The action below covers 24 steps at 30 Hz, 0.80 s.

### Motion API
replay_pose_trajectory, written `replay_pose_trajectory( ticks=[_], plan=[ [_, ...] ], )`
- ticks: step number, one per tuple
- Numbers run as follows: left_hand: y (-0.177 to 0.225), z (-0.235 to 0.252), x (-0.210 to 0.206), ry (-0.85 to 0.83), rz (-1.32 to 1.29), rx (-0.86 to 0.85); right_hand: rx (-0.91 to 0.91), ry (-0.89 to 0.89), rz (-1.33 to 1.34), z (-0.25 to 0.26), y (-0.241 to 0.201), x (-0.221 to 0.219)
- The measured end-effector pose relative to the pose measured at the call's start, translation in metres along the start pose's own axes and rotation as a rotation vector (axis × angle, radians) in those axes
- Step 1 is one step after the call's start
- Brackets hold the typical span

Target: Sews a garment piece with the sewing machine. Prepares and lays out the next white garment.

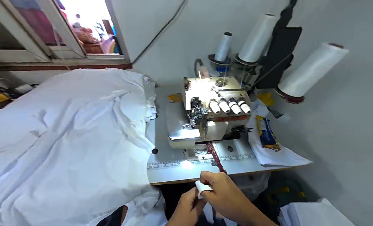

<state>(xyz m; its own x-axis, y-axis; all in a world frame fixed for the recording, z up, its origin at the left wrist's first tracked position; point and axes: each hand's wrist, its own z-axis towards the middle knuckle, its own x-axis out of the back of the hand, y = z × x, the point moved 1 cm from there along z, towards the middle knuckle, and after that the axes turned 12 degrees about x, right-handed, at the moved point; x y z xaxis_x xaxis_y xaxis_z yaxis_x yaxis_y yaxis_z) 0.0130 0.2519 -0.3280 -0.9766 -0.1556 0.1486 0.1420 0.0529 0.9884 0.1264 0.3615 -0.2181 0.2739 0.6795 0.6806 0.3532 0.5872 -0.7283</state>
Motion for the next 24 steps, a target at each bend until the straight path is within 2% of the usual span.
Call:
replay_pose_trajectory(
  ticks=[2,3,6,8,10,12,13,15,16,18,21,24],
  plan=[
    [0.000,-0.003,0.031,-0.003,-0.129,-0.031,0.128,-0.022,-0.045,0.010,-0.010,0.010],
    [0.005,-0.011,0.052,-0.003,-0.165,-0.049,0.221,-0.096,-0.042,0.013,-0.012,0.018],
    [0.038,-0.051,0.122,0.091,-0.126,-0.040,0.446,-0.509,0.065,0.024,-0.017,0.030],
    [0.056,-0.077,0.165,0.033,-0.167,0.004,0.528,-0.683,0.107,0.040,-0.016,0.017],
    [0.061,-0.097,0.202,-0.067,-0.359,0.045,0.534,-0.706,0.047,0.060,-0.020,0.001],
    [0.069,-0.112,0.229,-0.074,-0.499,0.051,0.492,-0.668,-0.023,0.078,-0.038,-0.006],
    [0.074,-0.116,0.234,-0.031,-0.468,0.036,0.497,-0.654,-0.043,0.084,-0.049,-0.007],
    [0.079,-0.115,0.223,0.152,-0.180,-0.004,0.525,-0.662,-0.079,0.093,-0.073,-0.008],
    [0.075,-0.111,0.208,0.228,-0.002,-0.028,0.530,-0.680,-0.112,0.096,-0.083,-0.012],
    [0.061,-0.099,0.168,0.252,0.216,-0.081,0.484,-0.725,-0.196,0.102,-0.101,-0.022],
    [0.026,-0.085,0.120,0.314,0.333,-0.002,0.390,-0.716,-0.288,0.109,-0.120,-0.029],
    [0.000,-0.090,0.121,0.443,0.325,0.062,0.452,-0.690,-0.272,0.115,-0.118,-0.010]
  ],
)
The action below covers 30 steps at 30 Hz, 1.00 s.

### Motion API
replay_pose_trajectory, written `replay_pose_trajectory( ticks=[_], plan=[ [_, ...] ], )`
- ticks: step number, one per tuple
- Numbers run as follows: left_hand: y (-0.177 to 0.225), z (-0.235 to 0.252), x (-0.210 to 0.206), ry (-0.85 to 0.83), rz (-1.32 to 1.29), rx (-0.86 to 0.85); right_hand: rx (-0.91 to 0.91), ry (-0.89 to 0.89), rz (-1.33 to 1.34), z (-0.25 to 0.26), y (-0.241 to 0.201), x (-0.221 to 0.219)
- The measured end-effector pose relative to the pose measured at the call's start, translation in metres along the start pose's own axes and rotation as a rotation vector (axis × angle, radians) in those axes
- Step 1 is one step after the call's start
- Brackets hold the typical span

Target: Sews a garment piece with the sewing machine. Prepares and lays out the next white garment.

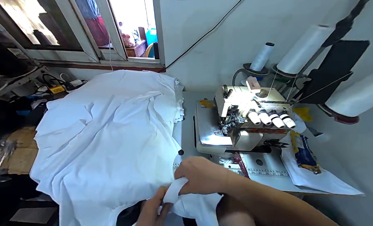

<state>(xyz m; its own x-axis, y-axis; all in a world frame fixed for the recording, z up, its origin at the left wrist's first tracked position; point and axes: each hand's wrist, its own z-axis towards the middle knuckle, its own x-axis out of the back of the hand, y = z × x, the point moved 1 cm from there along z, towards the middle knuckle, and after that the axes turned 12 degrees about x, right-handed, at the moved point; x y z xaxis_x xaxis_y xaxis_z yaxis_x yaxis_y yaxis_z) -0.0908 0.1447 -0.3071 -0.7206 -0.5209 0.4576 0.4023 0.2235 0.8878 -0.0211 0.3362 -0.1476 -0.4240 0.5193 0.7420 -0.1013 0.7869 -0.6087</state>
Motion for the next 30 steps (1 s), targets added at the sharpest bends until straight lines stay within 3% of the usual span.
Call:
replay_pose_trajectory(
  ticks=[4,8,11,15,17,19,22,25,27,30],
  plan=[
    [-0.013,0.000,0.070,-0.030,-0.261,-0.008,0.147,-0.166,0.082,-0.005,0.030,0.003],
    [-0.008,0.014,0.127,0.033,-0.210,0.049,-0.059,-0.142,0.116,0.022,0.043,-0.004],
    [-0.006,0.027,0.169,0.121,-0.225,0.113,-0.136,-0.063,0.480,0.035,0.041,0.003],
    [0.005,0.046,0.196,0.283,-0.436,0.250,-0.027,-0.025,0.773,0.056,0.030,0.005],
    [0.013,0.063,0.203,0.394,-0.350,0.330,-0.023,0.061,0.664,0.081,0.027,0.008],
    [0.021,0.079,0.215,0.520,-0.195,0.318,-0.010,0.263,0.436,0.108,0.028,0.017],
    [0.030,0.085,0.248,0.580,-0.149,-0.056,0.196,0.650,0.215,0.124,0.030,0.041],
    [0.050,0.063,0.259,0.415,-0.066,-0.322,0.425,0.885,0.100,0.113,0.027,0.038],
    [0.049,0.036,0.246,0.168,0.018,-0.267,0.409,0.845,0.028,0.096,0.037,0.012],
    [0.010,0.014,0.200,-0.378,0.166,-0.192,0.303,0.670,0.108,0.076,0.071,-0.047]
  ],
)
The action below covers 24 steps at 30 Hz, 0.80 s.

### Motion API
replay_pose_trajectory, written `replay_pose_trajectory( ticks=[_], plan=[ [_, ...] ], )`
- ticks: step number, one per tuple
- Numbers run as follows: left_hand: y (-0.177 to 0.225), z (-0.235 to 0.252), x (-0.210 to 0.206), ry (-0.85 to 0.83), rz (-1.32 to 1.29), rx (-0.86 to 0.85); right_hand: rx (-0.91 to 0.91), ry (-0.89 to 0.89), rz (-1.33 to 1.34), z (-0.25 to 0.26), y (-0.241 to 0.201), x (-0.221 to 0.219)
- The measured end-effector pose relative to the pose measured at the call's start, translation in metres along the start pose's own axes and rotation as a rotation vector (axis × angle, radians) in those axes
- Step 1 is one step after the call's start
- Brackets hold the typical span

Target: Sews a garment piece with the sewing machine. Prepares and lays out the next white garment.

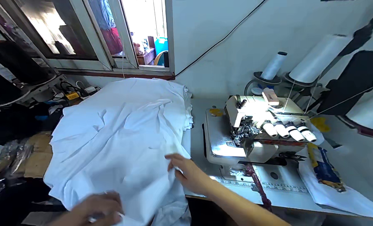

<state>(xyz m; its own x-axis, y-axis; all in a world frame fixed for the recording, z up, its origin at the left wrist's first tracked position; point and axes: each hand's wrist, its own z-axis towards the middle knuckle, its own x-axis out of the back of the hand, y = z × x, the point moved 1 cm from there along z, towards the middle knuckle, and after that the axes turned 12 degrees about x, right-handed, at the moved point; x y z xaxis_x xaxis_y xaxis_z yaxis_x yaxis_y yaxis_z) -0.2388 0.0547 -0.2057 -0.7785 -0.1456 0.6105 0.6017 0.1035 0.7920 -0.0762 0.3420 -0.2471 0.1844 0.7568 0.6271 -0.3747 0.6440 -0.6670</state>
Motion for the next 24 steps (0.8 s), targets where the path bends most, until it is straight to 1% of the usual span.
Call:
replay_pose_trajectory(
  ticks=[1,2,3,5,6,8,9,11,13,15,17,20,22,24],
  plan=[
    [-0.012,0.003,-0.021,-0.097,0.039,0.050,-0.057,-0.040,0.019,-0.016,0.005,-0.006],
    [-0.022,0.010,-0.039,-0.143,0.068,0.106,-0.117,-0.038,0.023,-0.027,0.009,-0.008],
    [-0.028,0.019,-0.054,-0.129,0.076,0.138,-0.184,0.015,0.024,-0.033,0.012,-0.006],
    [-0.032,0.047,-0.073,-0.002,0.052,0.128,-0.336,0.177,0.048,-0.034,0.020,0.002],
    [-0.031,0.066,-0.077,0.083,0.046,0.105,-0.424,0.220,0.075,-0.028,0.025,0.008],
    [-0.028,0.110,-0.081,0.260,0.089,0.085,-0.558,0.245,0.112,-0.014,0.033,0.017],
    [-0.028,0.131,-0.083,0.338,0.146,0.100,-0.590,0.261,0.114,-0.007,0.038,0.018],
    [-0.028,0.165,-0.089,0.423,0.251,0.180,-0.627,0.279,0.092,0.002,0.045,0.017],
    [-0.026,0.188,-0.093,0.416,0.302,0.343,-0.656,0.276,0.056,0.009,0.048,0.015],
    [-0.029,0.199,-0.096,0.440,0.302,0.407,-0.696,0.242,0.031,0.013,0.047,0.014],
    [-0.039,0.200,-0.097,0.523,0.247,0.335,-0.710,0.221,0.020,0.013,0.042,0.013],
    [-0.052,0.196,-0.097,0.618,0.128,0.203,-0.667,0.268,-0.003,0.009,0.033,0.012],
    [-0.056,0.193,-0.098,0.637,0.099,0.182,-0.651,0.300,0.000,0.006,0.033,0.008],
    [-0.055,0.192,-0.098,0.609,0.108,0.200,-0.660,0.334,0.050,0.004,0.036,0.006]
  ],
)
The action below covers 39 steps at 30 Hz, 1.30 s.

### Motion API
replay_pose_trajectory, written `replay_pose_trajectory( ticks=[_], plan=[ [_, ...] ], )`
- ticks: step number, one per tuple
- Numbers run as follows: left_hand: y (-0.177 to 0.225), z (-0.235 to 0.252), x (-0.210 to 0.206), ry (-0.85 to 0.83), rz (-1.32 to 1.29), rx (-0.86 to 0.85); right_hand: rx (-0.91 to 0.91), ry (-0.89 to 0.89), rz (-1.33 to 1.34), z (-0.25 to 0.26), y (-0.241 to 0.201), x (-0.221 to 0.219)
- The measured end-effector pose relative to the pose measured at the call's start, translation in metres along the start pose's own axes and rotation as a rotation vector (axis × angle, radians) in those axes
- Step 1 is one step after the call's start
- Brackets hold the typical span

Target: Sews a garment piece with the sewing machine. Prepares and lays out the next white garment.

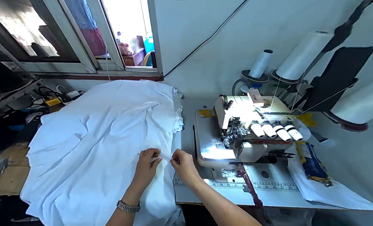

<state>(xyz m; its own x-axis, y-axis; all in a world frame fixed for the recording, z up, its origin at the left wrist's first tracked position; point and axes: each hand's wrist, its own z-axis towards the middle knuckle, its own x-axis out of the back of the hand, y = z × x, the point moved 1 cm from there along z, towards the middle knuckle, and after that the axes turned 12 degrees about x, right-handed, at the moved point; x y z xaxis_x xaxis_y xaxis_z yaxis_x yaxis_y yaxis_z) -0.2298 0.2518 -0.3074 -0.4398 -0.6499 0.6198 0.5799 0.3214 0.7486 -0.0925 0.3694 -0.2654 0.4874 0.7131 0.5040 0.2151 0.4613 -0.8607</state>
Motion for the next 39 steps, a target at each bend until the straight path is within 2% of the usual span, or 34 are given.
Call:
replay_pose_trajectory(
  ticks=[4,7,9,12,14,20,28,30,33,35,37,39],
  plan=[
    [0.001,0.001,-0.001,-0.043,0.025,0.002,-0.133,-0.133,0.068,0.002,0.000,0.007],
    [-0.003,0.000,-0.001,-0.005,-0.096,-0.025,-0.136,-0.167,0.044,-0.005,-0.002,0.010],
    [-0.004,-0.005,0.011,-0.075,-0.274,-0.045,-0.047,-0.060,0.125,-0.015,0.001,0.003],
    [0.013,-0.015,0.056,-0.353,-0.579,-0.093,0.155,0.198,0.409,-0.024,0.011,-0.017],
    [0.027,-0.021,0.079,-0.461,-0.588,-0.142,0.199,0.255,0.565,-0.030,0.012,-0.028],
    [0.029,-0.019,0.068,-0.323,-0.225,-0.188,0.289,0.313,0.522,-0.039,-0.005,-0.040],
    [0.030,-0.019,0.044,-0.216,-0.131,-0.175,0.300,0.281,0.540,-0.039,-0.003,-0.033],
    [0.029,-0.020,0.038,-0.151,-0.169,-0.140,0.266,0.319,0.573,-0.040,-0.001,-0.031],
    [0.025,-0.022,0.033,-0.071,-0.223,-0.126,0.114,0.415,0.642,-0.035,0.003,-0.023],
    [0.024,-0.024,0.035,-0.085,-0.256,-0.120,0.028,0.484,0.541,-0.031,0.010,-0.015],
    [0.024,-0.026,0.038,-0.119,-0.295,-0.117,0.115,0.510,0.368,-0.034,0.018,-0.014],
    [0.025,-0.027,0.042,-0.129,-0.318,-0.123,0.312,0.499,0.258,-0.040,0.017,-0.026]
  ],
)
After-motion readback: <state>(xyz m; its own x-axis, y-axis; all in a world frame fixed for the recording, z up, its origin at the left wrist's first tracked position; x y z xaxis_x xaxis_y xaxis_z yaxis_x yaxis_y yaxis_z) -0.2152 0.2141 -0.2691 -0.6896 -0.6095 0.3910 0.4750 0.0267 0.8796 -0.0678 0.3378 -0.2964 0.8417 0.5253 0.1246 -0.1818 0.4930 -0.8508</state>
